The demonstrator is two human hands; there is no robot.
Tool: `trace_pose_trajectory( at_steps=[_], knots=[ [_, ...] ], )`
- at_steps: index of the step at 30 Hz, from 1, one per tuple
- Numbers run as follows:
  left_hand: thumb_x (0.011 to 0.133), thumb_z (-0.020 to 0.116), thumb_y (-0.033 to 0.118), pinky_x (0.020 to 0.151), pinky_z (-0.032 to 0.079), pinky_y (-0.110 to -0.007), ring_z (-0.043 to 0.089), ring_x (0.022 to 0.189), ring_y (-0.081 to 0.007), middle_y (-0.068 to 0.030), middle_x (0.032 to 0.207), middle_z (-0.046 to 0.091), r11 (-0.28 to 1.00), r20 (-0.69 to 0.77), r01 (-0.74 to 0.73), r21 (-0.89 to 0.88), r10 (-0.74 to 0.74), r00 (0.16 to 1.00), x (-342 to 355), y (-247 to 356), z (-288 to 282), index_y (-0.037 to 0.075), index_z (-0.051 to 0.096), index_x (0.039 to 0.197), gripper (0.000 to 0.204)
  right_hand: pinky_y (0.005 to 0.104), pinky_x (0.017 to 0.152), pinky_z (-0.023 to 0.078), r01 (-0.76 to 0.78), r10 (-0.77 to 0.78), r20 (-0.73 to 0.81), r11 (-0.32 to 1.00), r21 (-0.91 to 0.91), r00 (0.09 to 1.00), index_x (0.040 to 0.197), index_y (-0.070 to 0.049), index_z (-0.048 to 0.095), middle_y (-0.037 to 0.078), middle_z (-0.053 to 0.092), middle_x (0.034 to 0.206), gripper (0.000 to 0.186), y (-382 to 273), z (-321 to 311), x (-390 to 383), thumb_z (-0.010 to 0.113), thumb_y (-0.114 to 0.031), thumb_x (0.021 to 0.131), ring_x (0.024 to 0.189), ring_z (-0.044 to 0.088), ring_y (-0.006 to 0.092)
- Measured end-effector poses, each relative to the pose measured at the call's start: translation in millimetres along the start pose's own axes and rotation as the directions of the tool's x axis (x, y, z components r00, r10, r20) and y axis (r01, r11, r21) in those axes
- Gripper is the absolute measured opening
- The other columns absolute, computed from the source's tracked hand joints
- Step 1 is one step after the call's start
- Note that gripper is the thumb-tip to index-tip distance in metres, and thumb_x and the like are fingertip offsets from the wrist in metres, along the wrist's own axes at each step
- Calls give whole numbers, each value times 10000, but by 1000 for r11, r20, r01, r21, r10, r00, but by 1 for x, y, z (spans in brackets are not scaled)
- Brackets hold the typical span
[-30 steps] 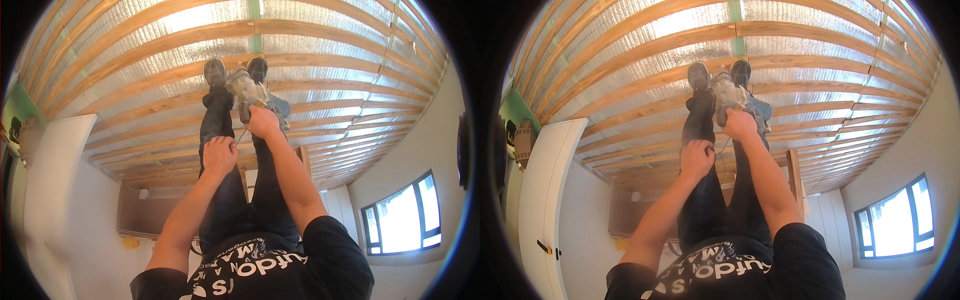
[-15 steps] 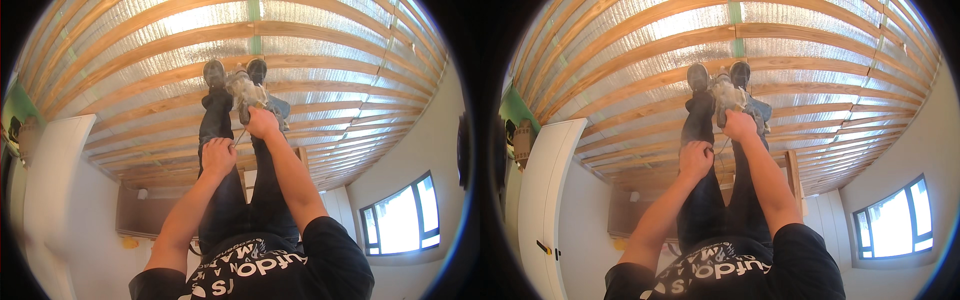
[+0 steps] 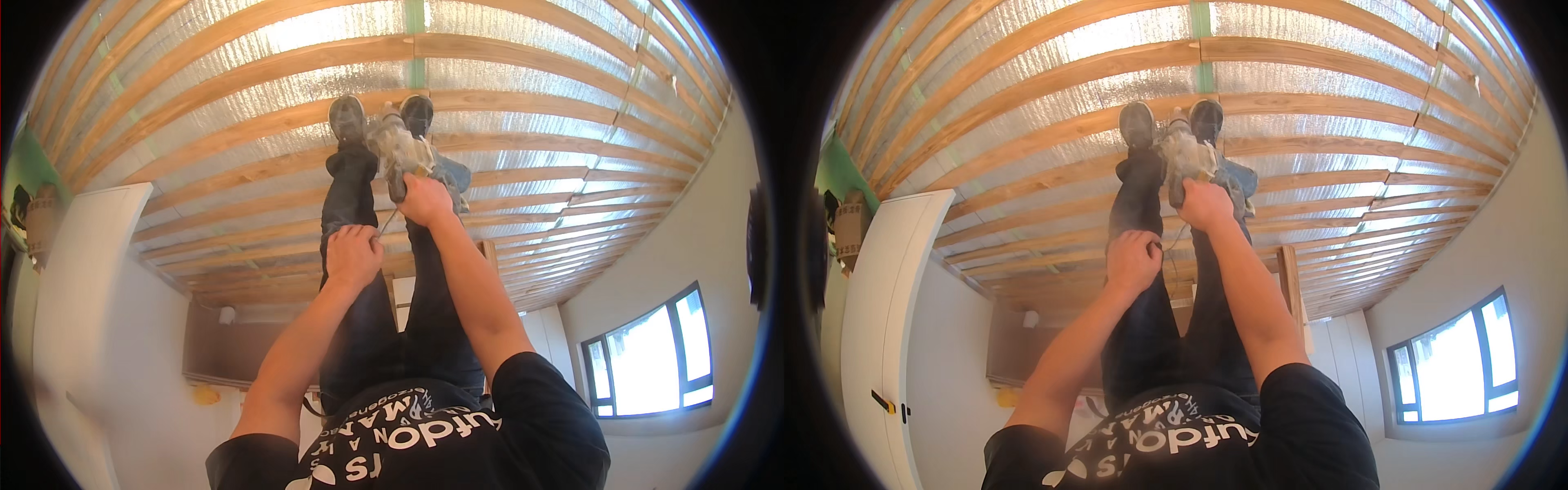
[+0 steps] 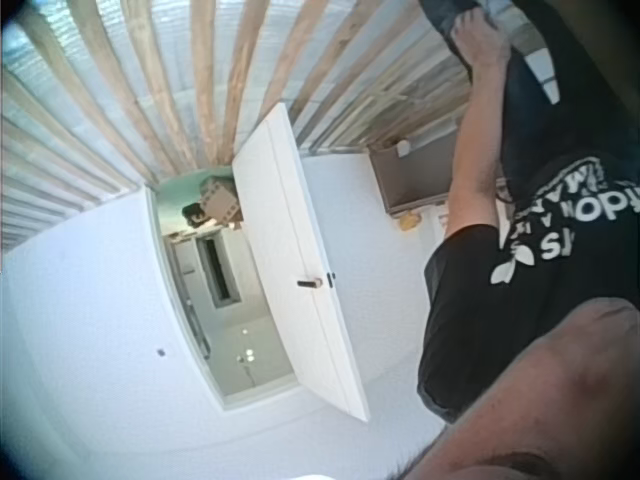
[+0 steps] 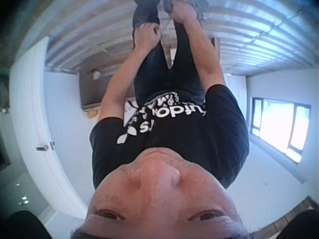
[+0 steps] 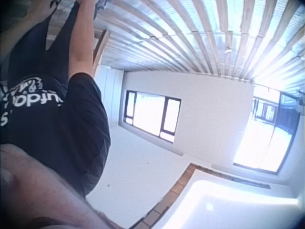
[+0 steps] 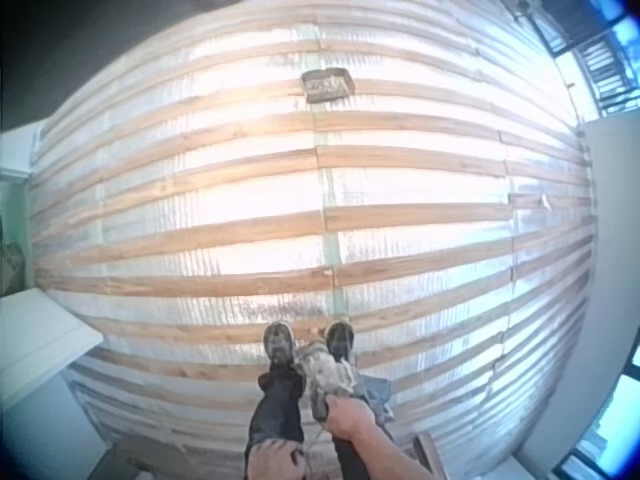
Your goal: The person is installing wooden slats on the ceiling using a nail gun.
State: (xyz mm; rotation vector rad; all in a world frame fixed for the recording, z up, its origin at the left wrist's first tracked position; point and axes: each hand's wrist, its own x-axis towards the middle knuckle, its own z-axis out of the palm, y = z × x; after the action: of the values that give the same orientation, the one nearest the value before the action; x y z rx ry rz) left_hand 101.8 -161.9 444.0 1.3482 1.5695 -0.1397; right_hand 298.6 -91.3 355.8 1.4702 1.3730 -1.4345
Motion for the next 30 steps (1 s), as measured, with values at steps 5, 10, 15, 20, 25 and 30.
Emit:
trace_pose_trajectory(
  at_steps=[5,10,15,20,25,30],
  knots=[
    [863,692,120,870,555,-501,719,992,-350,-117,945,775,1000,-34,16,-4,-16,999,1,-1,-2,109,776,893,89,532,945,588,9,-9,-4,1000,5,1000,1138,-73,664,203,781,1113,362,-3,-5,-1,744,-315,882,1077,739,434],
    [914,670,188,1017,500,-450,699,1169,-272,-54,1087,801,992,146,117,46,-123,982,3,1,-7,135,795,1006,165,532,950,587,26,-26,-8,1000,-8,1000,1140,-68,665,206,780,1120,349,0,-6,2,724,-304,889,1079,739,433],
    [913,667,191,1014,499,-453,698,1173,-271,-51,1089,801,992,142,123,44,-128,982,4,0,-10,135,795,1003,166,529,959,586,8,-8,22,1000,-9,1000,1143,-63,669,202,779,1134,342,-4,-13,2,706,-297,897,1095,736,426],
    [867,686,120,878,551,-499,718,1010,-355,-127,972,779,1000,-10,16,-9,-16,1000,1,1,-5,101,779,914,106,522,954,585,25,-25,-2,1000,-15,1000,1129,-74,680,192,781,1122,328,1,-8,1,713,-303,896,1094,735,416],
    [893,679,154,945,526,-482,706,1090,-318,-92,1032,787,997,72,75,10,-76,995,0,1,-4,118,782,962,129,521,949,586,23,-24,-16,999,-22,1000,1126,-76,671,186,782,1115,340,3,-3,3,732,-313,890,1088,737,414],
    [860,692,111,851,558,-506,719,976,-362,-131,945,773,1000,-27,7,-18,-7,1000,0,-1,-1,99,768,888,82,523,948,587,12,-12,5,1000,-8,1000,1143,-80,664,189,782,1117,358,2,-7,2,745,-310,882,1093,737,413]
  ],
)
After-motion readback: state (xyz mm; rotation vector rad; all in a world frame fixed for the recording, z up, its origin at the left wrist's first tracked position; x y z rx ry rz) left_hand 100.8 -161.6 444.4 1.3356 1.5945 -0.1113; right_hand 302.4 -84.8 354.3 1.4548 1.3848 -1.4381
